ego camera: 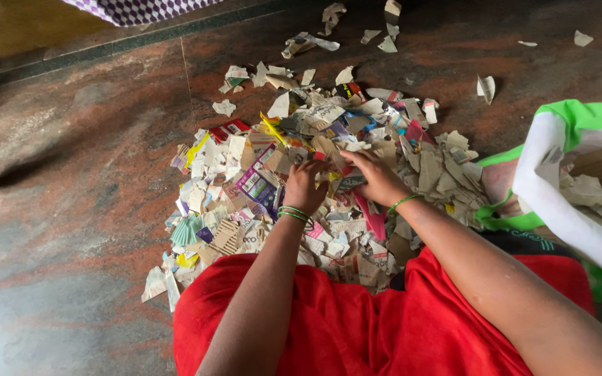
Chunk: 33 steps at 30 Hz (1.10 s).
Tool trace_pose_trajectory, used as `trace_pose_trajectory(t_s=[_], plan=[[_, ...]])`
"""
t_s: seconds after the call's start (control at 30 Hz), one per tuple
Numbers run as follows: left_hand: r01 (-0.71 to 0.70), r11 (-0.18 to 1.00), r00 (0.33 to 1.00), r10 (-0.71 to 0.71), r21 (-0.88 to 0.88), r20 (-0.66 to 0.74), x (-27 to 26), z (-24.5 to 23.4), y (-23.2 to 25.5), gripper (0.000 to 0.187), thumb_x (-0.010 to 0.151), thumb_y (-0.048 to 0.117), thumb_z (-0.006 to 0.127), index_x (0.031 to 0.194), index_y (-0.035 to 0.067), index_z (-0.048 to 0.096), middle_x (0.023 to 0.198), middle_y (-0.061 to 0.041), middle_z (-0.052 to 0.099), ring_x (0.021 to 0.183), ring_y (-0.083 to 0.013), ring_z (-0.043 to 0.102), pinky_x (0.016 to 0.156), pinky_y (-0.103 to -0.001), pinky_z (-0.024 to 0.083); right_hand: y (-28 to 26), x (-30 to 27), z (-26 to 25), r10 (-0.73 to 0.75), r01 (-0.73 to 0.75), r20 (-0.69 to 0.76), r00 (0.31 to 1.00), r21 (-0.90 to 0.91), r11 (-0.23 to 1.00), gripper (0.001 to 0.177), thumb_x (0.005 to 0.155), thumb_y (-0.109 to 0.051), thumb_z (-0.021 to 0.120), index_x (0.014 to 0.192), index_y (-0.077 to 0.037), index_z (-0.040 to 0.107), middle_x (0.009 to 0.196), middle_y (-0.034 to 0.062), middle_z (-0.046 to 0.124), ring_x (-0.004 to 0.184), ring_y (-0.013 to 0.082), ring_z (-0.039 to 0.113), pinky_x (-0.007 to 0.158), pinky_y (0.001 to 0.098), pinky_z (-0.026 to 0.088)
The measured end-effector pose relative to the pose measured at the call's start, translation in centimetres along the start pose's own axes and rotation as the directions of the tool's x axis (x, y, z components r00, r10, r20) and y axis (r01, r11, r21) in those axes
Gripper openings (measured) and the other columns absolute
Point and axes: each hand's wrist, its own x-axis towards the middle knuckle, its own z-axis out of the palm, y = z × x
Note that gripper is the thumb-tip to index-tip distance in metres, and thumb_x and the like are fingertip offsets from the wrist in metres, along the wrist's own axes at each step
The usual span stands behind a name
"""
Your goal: The person sits on the floor and sorts through a pile of torn paper scraps, picking up pieces and placing them into a white and green bag.
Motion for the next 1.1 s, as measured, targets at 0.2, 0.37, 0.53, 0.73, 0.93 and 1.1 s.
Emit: trace_pose_trajectory(t_s=[0.2, 0.37, 0.53, 0.73, 0.93, 1.1], plan=[[-0.049, 0.983, 0.997, 0.037, -0.177, -0.068, -0.2, -1.0, 1.9, 0.033, 0.082, 0.009, 0.074, 0.114, 0.01, 0.076, 0.115, -0.011, 0.073, 0.11, -0.0306, 0.069, 0.1, -0.04, 0.051, 0.4, -0.2, -1.3, 0.072, -0.06, -0.152, 0.986, 0.081, 0.995, 0.039, 0.08, 0.009, 0.068, 0.115, -0.007, 0.073, 0.112, 0.0092, 0.07, 0.109, 0.0264, 0.07, 0.093, 0.0358, 0.055], [0.071, 0.956, 0.988, -0.107, -0.286, -0.114, 0.3, -1.8, 3.3, 0.021, 0.09, 0.016, 0.072, 0.108, 0.008, 0.077, 0.112, -0.012, 0.075, 0.101, -0.0305, 0.074, 0.086, -0.038, 0.059, 0.3, 0.4, -2.8, 0.059, 0.003, -0.304, 0.951, 0.198, 0.98, 0.02, 0.09, -0.005, 0.078, 0.109, -0.002, 0.072, 0.116, 0.0085, 0.068, 0.111, 0.0219, 0.067, 0.096, 0.0335, 0.052], [0.178, 0.887, 0.982, -0.191, -0.427, 0.014, 0.5, -3.0, 4.7, 0.026, 0.098, 0.026, 0.068, 0.112, 0.006, 0.074, 0.114, -0.011, 0.073, 0.097, -0.0256, 0.075, 0.083, -0.036, 0.063, 1.0, 0.5, -2.8, 0.018, 0.036, -0.124, 0.992, 0.422, 0.906, 0.017, 0.088, -0.004, 0.074, 0.106, -0.004, 0.076, 0.139, 0.0083, 0.06, 0.12, 0.0173, 0.061, 0.095, 0.0312, 0.052], [-0.122, 0.96, 0.992, 0.112, -0.253, -0.055, 0.6, -2.8, 4.7, 0.019, 0.096, 0.016, 0.07, 0.111, 0.006, 0.076, 0.117, -0.012, 0.076, 0.109, -0.0306, 0.072, 0.103, -0.042, 0.052, 2.0, 0.4, -3.3, 0.33, -0.305, -0.006, 0.944, 0.366, 0.879, 0.019, 0.092, -0.005, 0.074, 0.111, -0.006, 0.079, 0.108, 0.0088, 0.077, 0.097, 0.022, 0.069, 0.085, 0.036, 0.055], [0.09, 0.977, 0.99, -0.11, -0.195, -0.094, -0.1, -1.6, 2.4, 0.035, 0.084, 0.012, 0.074, 0.118, 0.007, 0.069, 0.121, -0.017, 0.068, 0.114, -0.0376, 0.065, 0.102, -0.043, 0.053, 1.1, -0.6, -6.2, 0.272, -0.278, -0.482, 0.833, 0.06, 0.959, 0.052, 0.083, -0.002, 0.081, 0.13, -0.006, 0.061, 0.108, 0.0127, 0.068, 0.098, 0.0238, 0.066, 0.083, 0.0364, 0.054], [0.106, 0.994, 0.982, -0.104, 0.003, -0.156, -1.0, 0.1, 0.8, 0.056, 0.078, 0.014, 0.08, 0.129, 0.006, 0.059, 0.125, -0.024, 0.061, 0.116, -0.0466, 0.059, 0.1, -0.05, 0.05, 1.3, -1.3, -3.5, 0.313, -0.323, -0.128, 0.941, -0.067, 0.944, 0.029, 0.096, -0.003, 0.067, 0.122, -0.017, 0.068, 0.121, 0.0063, 0.07, 0.101, 0.0238, 0.073, 0.085, 0.0347, 0.062]])
